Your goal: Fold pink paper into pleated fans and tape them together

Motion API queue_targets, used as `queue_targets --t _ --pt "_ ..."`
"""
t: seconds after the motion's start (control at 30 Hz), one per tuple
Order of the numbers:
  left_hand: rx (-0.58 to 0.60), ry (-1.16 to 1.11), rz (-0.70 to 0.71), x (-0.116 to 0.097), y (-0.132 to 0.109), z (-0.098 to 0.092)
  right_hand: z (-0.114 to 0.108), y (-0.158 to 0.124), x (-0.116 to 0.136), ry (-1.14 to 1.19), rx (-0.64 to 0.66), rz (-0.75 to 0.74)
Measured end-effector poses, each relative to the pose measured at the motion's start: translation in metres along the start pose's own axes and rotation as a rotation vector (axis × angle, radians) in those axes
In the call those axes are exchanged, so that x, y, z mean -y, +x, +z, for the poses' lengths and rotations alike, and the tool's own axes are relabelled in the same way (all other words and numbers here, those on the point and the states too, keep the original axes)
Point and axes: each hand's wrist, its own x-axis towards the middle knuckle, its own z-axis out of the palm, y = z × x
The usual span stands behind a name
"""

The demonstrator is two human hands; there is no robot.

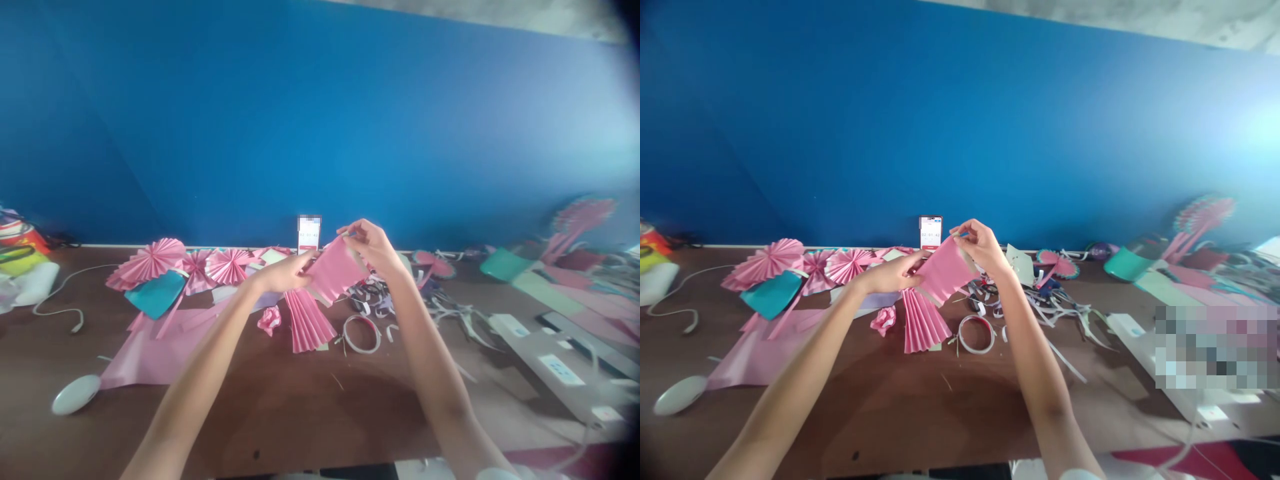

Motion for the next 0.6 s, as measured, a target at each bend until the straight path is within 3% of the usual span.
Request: queue_targets --t 0.27,0.47,0.6 --pt "-0.074 -0.173 0.018 -0.007 0.006 0.013 0.002 0.001 -0.002 -0.087 0.158 -0.027" --pt "-0.093 -0.068 -0.075 0.000 0.005 0.015 0.000 -0.003 0.002 -0.126 0.166 -0.063" --pt "-0.068 -0.101 -0.076 -0.007 0.004 0.019 0.000 -0.005 0.006 -0.137 0.168 -0.087"
